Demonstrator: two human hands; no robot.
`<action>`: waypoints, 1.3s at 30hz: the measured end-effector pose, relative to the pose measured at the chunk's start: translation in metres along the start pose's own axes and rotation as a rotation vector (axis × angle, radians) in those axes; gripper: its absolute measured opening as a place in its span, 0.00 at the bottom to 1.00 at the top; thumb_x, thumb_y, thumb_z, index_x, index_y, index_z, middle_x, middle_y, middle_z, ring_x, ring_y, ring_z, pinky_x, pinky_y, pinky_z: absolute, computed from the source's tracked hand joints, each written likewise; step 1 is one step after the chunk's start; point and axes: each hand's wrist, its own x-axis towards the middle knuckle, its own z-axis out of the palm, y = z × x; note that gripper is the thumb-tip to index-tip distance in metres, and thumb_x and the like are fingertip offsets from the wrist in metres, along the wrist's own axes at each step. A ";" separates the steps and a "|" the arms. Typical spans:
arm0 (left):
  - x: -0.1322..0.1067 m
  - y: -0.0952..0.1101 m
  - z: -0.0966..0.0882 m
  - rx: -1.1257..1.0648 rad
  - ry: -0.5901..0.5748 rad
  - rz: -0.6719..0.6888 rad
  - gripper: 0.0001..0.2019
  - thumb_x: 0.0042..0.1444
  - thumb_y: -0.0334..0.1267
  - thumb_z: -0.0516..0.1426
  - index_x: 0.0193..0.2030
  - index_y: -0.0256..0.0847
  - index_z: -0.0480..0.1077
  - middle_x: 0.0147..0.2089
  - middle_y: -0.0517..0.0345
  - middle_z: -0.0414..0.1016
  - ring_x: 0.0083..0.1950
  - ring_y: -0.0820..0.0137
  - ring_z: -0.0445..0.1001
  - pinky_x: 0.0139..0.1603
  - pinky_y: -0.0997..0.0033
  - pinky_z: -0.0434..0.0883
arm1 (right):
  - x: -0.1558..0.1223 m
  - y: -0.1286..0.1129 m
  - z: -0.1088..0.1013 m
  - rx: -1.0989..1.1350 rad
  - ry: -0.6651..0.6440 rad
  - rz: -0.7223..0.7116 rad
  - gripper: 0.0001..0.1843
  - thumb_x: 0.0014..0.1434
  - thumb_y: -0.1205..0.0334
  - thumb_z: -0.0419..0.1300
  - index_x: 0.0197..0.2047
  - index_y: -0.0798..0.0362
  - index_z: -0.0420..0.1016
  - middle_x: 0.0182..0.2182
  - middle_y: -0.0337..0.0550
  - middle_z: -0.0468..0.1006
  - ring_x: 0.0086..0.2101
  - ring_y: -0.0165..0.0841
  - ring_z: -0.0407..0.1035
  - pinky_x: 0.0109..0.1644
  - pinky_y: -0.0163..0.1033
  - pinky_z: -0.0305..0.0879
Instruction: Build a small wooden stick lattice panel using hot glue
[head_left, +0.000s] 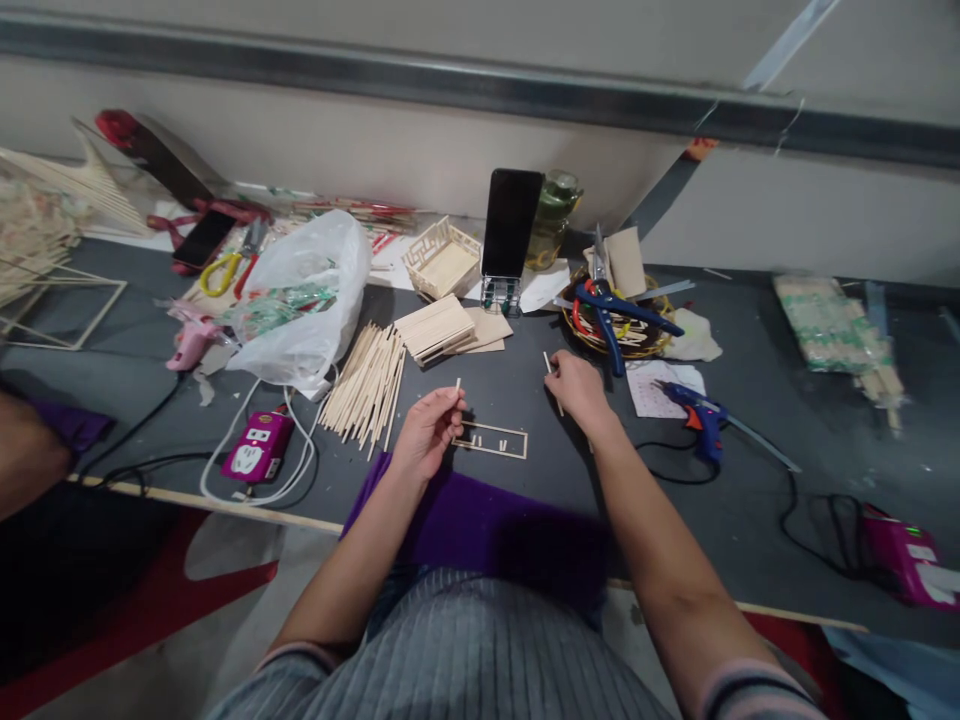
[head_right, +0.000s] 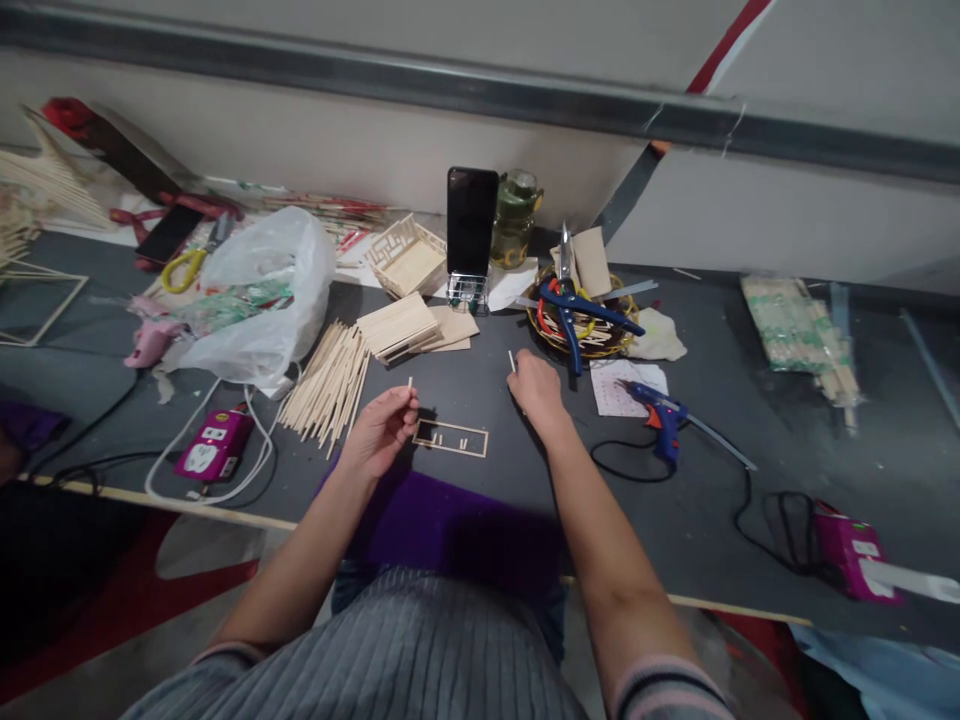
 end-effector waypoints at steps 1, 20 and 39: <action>0.000 -0.002 0.001 0.005 -0.007 -0.006 0.17 0.37 0.39 0.72 0.32 0.33 0.75 0.25 0.62 0.74 0.20 0.83 0.66 0.19 0.85 0.66 | -0.002 0.000 0.000 0.073 -0.003 -0.002 0.12 0.56 0.71 0.56 0.44 0.58 0.75 0.32 0.49 0.79 0.37 0.38 0.74 0.40 0.38 0.66; -0.011 -0.032 0.019 0.130 -0.164 -0.162 0.19 0.38 0.43 0.72 0.31 0.31 0.76 0.27 0.54 0.78 0.21 0.78 0.69 0.18 0.80 0.70 | -0.047 -0.029 0.000 1.349 -0.107 -0.022 0.16 0.44 0.53 0.71 0.27 0.53 0.71 0.20 0.33 0.69 0.18 0.22 0.57 0.17 0.27 0.49; -0.018 -0.033 0.025 0.197 -0.262 0.009 0.19 0.40 0.48 0.71 0.32 0.33 0.80 0.29 0.52 0.80 0.23 0.77 0.71 0.22 0.78 0.72 | -0.076 -0.031 0.011 1.438 -0.266 0.110 0.15 0.41 0.53 0.74 0.26 0.55 0.78 0.18 0.36 0.71 0.18 0.21 0.56 0.17 0.28 0.51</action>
